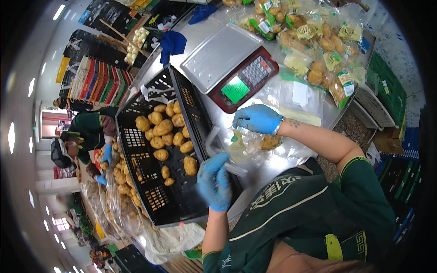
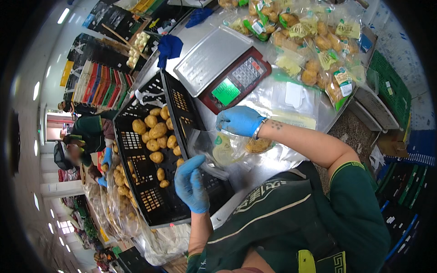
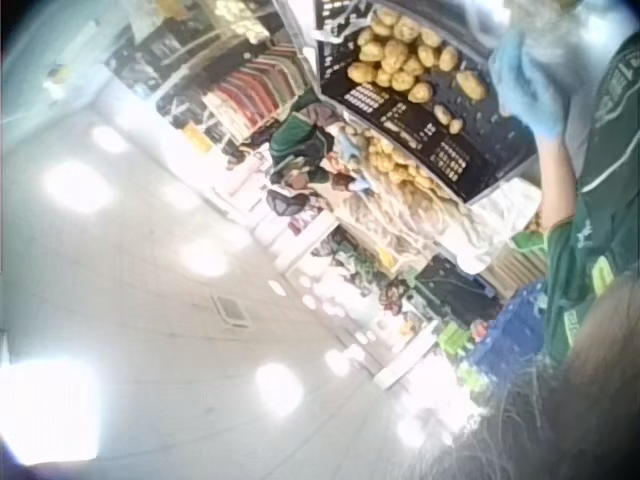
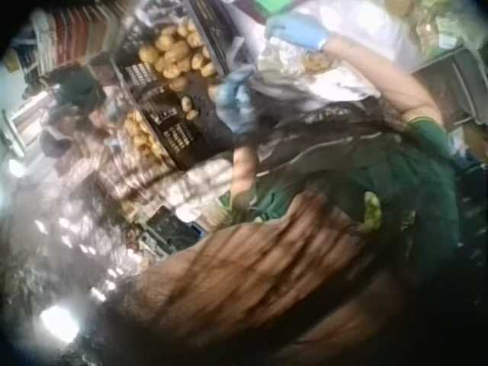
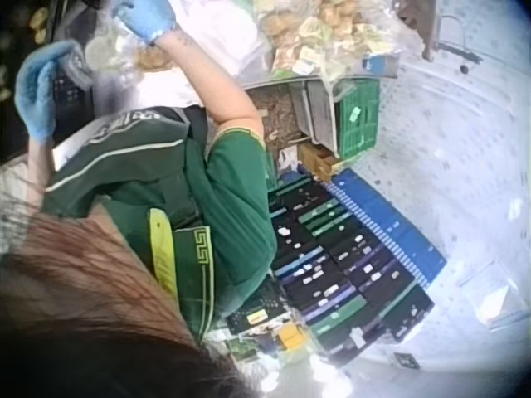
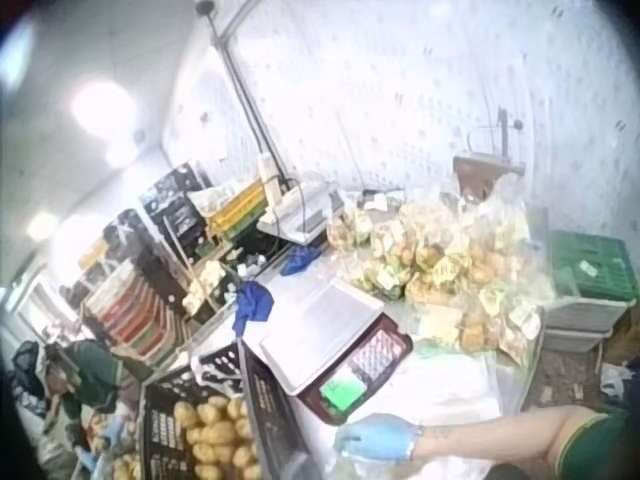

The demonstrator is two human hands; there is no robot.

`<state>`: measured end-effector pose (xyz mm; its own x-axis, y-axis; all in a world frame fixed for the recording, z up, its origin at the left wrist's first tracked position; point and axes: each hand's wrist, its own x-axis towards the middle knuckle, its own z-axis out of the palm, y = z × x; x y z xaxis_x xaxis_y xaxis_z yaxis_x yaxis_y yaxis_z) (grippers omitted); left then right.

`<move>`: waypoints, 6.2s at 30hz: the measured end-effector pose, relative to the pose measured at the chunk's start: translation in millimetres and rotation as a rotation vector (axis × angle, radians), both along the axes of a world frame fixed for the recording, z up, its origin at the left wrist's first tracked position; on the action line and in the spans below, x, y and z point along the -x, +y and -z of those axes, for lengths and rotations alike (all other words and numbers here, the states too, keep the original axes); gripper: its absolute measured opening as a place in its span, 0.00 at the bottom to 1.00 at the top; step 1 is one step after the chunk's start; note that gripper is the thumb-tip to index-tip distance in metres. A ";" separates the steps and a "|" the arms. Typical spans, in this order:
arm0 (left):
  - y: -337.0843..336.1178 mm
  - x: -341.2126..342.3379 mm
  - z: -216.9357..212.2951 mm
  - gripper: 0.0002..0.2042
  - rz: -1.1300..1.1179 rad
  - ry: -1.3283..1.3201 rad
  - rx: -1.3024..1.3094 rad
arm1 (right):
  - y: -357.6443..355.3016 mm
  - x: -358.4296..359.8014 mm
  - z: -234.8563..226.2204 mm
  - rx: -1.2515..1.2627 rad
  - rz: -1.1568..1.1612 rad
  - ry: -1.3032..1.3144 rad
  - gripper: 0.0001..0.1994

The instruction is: The person places potatoes from a crate into plastic bags, weighs the bags on a scale, and sets the filled bags aside.

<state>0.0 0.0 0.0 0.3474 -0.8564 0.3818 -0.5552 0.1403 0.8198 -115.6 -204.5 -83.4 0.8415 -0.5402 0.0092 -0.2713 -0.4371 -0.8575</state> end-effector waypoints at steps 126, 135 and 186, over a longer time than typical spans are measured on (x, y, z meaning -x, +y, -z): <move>21.9 -38.9 -2.7 0.20 -0.128 -0.570 -0.346 | -187.9 -103.9 -142.1 0.275 -0.329 0.028 0.18; 20.4 -42.4 34.2 0.11 -0.239 -0.346 -0.307 | -113.5 -53.5 -188.0 0.515 0.017 -0.662 0.19; 113.0 -190.0 160.4 0.36 0.341 0.030 -1.175 | 15.6 47.5 -14.8 -0.741 0.320 -0.103 0.34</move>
